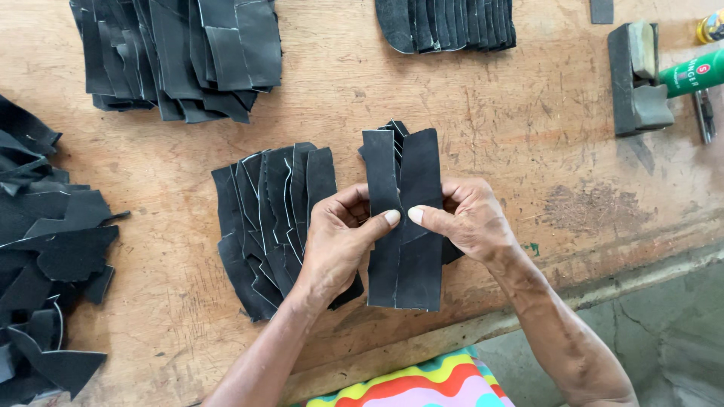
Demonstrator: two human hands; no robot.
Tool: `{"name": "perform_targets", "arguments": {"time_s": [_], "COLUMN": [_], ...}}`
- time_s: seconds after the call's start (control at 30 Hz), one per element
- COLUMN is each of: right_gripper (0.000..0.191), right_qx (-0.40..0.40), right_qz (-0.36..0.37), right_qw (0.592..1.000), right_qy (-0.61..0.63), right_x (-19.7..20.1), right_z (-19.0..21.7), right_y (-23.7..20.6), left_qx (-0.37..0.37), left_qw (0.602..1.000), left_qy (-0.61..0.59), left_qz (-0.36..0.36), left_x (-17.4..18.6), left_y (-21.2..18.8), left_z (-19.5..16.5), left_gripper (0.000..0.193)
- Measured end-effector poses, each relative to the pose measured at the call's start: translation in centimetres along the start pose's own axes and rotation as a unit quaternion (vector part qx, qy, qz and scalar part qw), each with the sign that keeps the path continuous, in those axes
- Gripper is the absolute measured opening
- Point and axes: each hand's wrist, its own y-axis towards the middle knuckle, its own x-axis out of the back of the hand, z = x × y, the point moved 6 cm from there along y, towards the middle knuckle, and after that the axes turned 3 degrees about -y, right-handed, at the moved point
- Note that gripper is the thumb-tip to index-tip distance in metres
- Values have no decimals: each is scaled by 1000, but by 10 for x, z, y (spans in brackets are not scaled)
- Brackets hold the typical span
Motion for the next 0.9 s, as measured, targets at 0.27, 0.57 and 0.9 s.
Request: {"name": "perform_targets", "arguments": {"time_s": [0.27,0.57,0.9], "right_gripper": [21,20,20], "right_qx": [-14,0,29], "right_qz": [-18,-43,-49], "right_qw": [1000,999,998], "right_qy": [-3,-29,-35], "right_x": [-3,-4,-6], "right_z": [3,8,11], "right_y": [-5,-8,-10], "left_qx": [24,17,17], "left_qw": [1000,1000,999], "left_qy": [-9,0,-36], "left_qz": [-18,-18,-15], "left_x": [-1,0,1], "left_y": [0,1,1], "left_z": [4,3,4], "left_gripper": [32,33,33]}}
